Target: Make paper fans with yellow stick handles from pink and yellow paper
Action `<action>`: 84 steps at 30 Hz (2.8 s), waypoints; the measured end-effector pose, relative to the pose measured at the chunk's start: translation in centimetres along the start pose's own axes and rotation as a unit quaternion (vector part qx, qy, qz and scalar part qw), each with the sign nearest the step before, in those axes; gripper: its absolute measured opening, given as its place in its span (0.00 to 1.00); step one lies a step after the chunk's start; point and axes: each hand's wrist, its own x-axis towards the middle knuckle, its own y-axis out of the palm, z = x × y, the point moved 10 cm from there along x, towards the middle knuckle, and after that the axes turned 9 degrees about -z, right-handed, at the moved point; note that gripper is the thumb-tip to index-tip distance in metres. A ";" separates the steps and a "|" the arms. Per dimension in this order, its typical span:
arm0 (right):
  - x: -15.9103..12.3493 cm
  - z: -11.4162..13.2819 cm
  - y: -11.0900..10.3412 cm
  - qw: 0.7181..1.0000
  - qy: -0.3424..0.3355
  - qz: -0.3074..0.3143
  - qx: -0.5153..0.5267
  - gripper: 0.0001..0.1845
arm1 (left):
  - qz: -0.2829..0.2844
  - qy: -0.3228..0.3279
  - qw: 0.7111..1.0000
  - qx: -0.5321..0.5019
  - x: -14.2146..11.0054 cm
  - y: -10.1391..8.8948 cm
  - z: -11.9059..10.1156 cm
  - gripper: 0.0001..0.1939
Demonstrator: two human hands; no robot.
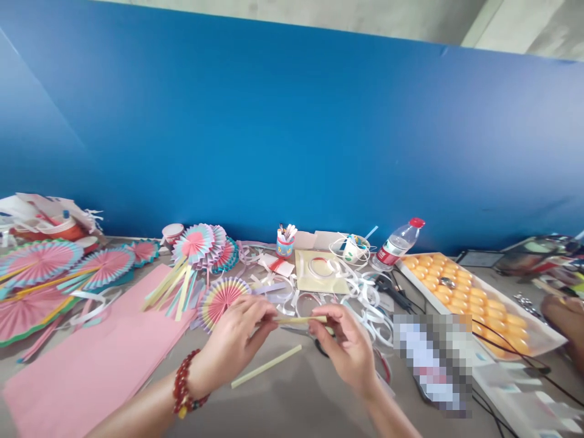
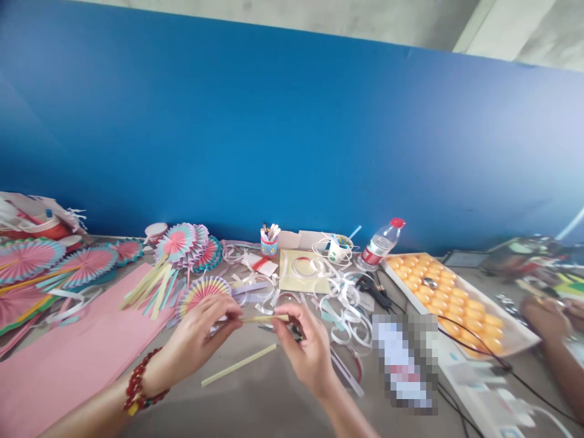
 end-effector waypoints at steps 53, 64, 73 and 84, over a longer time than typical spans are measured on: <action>-6.7 -7.3 5.5 0.926 -0.015 0.302 -0.227 0.08 | 0.181 -0.158 0.969 0.058 -5.2 7.7 7.6 0.11; -5.1 -5.3 5.6 0.964 0.069 0.243 -0.080 0.08 | 0.199 -0.291 0.911 -0.214 -7.3 10.4 6.8 0.15; -4.0 -6.1 4.3 0.979 0.175 0.100 0.032 0.09 | 0.129 -0.379 0.819 -0.410 -7.7 10.3 5.3 0.21; -4.8 -6.7 4.1 0.974 0.203 0.081 0.054 0.11 | 0.159 -0.378 0.818 -0.403 -8.4 11.1 5.3 0.21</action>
